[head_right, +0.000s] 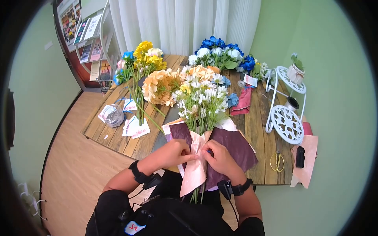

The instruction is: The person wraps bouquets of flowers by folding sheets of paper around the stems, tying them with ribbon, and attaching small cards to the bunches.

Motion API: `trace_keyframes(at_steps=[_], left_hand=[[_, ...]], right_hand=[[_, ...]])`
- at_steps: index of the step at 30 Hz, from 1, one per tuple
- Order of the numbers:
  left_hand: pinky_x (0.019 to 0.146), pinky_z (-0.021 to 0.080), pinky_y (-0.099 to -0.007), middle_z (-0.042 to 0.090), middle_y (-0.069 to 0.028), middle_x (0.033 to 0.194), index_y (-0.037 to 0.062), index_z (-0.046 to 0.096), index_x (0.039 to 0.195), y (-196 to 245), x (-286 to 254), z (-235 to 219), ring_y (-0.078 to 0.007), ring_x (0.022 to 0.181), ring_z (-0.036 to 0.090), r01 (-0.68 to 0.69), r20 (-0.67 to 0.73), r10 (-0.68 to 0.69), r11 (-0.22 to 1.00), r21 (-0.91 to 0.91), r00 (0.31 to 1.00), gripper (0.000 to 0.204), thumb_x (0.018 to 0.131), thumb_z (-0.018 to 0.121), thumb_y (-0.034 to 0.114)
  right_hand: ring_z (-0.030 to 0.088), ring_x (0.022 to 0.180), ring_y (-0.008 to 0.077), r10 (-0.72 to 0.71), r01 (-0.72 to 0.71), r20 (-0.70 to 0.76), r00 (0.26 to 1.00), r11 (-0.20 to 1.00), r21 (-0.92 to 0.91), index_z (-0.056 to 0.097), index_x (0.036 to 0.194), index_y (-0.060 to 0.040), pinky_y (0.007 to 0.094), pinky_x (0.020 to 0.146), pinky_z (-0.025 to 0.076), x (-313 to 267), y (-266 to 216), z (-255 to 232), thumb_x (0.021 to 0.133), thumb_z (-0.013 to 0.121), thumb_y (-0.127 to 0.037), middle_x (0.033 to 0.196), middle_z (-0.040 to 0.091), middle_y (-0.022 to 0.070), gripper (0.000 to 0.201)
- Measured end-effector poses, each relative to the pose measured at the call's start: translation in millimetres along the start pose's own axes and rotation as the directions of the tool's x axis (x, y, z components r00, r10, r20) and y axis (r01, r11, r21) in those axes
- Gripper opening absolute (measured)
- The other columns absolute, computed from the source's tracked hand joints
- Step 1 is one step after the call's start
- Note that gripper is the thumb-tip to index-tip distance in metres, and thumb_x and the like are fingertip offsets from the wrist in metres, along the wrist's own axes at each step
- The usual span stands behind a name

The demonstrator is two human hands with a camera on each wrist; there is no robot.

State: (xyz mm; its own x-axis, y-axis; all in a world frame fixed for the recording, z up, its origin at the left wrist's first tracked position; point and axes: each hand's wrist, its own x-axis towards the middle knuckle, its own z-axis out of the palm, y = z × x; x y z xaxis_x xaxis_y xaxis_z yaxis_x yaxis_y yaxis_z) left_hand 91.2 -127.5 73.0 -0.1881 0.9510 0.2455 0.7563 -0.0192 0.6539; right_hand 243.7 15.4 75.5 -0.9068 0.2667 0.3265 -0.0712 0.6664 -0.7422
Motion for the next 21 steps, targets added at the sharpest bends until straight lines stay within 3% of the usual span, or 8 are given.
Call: trace_keyframes(at_steps=[3, 5, 6, 8, 12, 15, 17, 21], left_hand=[[0.059, 0.046, -0.0337, 0.058, -0.0146, 0.072, -0.004, 0.063, 0.075, 2, -6, -9, -0.0269, 0.067, 0.058, 0.013, 0.047, -0.011, 0.999, -0.049, 0.999, 0.023, 0.076, 0.064, 0.019], [0.068, 0.047, -0.0331, 0.057, -0.0166, 0.08, -0.0054, 0.061, 0.086, -7, -10, -11, -0.0271, 0.075, 0.058, -0.099, 0.095, 0.123, 0.969, -0.225, 0.988, 0.018, 0.072, 0.054, 0.003], [0.068, 0.047, -0.0331, 0.057, -0.0166, 0.08, -0.0054, 0.061, 0.086, -9, -10, -12, -0.0271, 0.075, 0.058, -0.105, 0.086, 0.127, 0.968, -0.229, 0.988, 0.018, 0.072, 0.054, 0.003], [0.077, 0.046, -0.0342, 0.057, -0.0169, 0.091, -0.0063, 0.057, 0.097, -12, -11, -15, -0.0273, 0.084, 0.057, -0.082, 0.197, 0.158, 0.935, -0.346, 0.968, 0.035, 0.065, 0.044, -0.01], [0.082, 0.046, -0.036, 0.057, -0.0166, 0.095, -0.0057, 0.055, 0.105, -16, -9, -18, -0.0276, 0.091, 0.058, -0.119, 0.248, 0.231, 0.911, -0.396, 0.941, 0.046, 0.065, 0.036, -0.019], [0.082, 0.046, -0.0357, 0.058, -0.0164, 0.097, -0.0049, 0.055, 0.107, -16, -10, -18, -0.0272, 0.092, 0.057, -0.088, 0.282, 0.234, 0.89, -0.447, 0.931, 0.041, 0.071, 0.039, -0.016], [0.082, 0.045, -0.035, 0.059, -0.015, 0.097, -0.0034, 0.056, 0.107, -18, -8, -13, -0.0268, 0.091, 0.058, -0.156, 0.227, 0.273, 0.89, -0.428, 0.935, 0.033, 0.077, 0.045, -0.012], [0.075, 0.045, -0.0348, 0.061, -0.015, 0.091, -0.0035, 0.061, 0.095, -9, -5, -12, -0.027, 0.084, 0.059, -0.113, 0.24, 0.216, 0.918, -0.379, 0.947, 0.016, 0.08, 0.056, 0.0]], right_hand=[[0.056, 0.073, 0.023, -0.018, 0.018, 0.003, 1.0, 0.997, -0.069, 0.054, 0.083, 0.0, 0.0296, 0.064, 0.044, -6, -4, 1, 0.08, 0.057, -0.006, 0.08, 0.055, 0.0103, 0.007], [0.054, 0.071, 0.0311, -0.134, 0.126, -0.044, 0.99, 0.979, -0.159, 0.051, 0.079, -0.0012, 0.0358, 0.063, 0.044, -9, -8, 5, 0.078, 0.056, -0.005, 0.077, 0.052, 0.0129, 0.007], [0.054, 0.072, 0.0324, -0.13, 0.12, -0.041, 0.991, 0.974, -0.19, 0.05, 0.079, -0.0015, 0.0369, 0.064, 0.045, -12, -10, 6, 0.077, 0.056, -0.005, 0.077, 0.052, 0.013, 0.007], [0.054, 0.071, 0.0323, -0.142, 0.131, -0.031, 0.989, 0.965, -0.228, 0.05, 0.079, -0.0015, 0.0366, 0.063, 0.045, -15, -11, 9, 0.077, 0.057, -0.005, 0.077, 0.052, 0.0129, 0.008], [0.056, 0.07, 0.0316, -0.142, 0.133, -0.01, 0.99, 0.949, -0.286, 0.051, 0.081, -0.0022, 0.0366, 0.061, 0.046, -22, -14, 10, 0.077, 0.058, -0.006, 0.079, 0.054, 0.0122, 0.009], [0.058, 0.07, 0.0311, -0.118, 0.116, 0.014, 0.993, 0.943, -0.311, 0.051, 0.083, -0.0028, 0.0369, 0.06, 0.047, -26, -16, 9, 0.078, 0.058, -0.006, 0.081, 0.056, 0.0115, 0.009], [0.058, 0.07, 0.0312, -0.114, 0.114, 0.019, 0.993, 0.943, -0.313, 0.051, 0.083, -0.0024, 0.0369, 0.06, 0.047, -28, -18, 10, 0.078, 0.058, -0.006, 0.082, 0.056, 0.0112, 0.009], [0.057, 0.07, 0.0305, -0.17, 0.175, 0.044, 0.984, 0.925, -0.337, 0.051, 0.081, -0.0019, 0.0361, 0.061, 0.047, -30, -18, 10, 0.077, 0.059, -0.005, 0.082, 0.056, 0.0111, 0.009]])
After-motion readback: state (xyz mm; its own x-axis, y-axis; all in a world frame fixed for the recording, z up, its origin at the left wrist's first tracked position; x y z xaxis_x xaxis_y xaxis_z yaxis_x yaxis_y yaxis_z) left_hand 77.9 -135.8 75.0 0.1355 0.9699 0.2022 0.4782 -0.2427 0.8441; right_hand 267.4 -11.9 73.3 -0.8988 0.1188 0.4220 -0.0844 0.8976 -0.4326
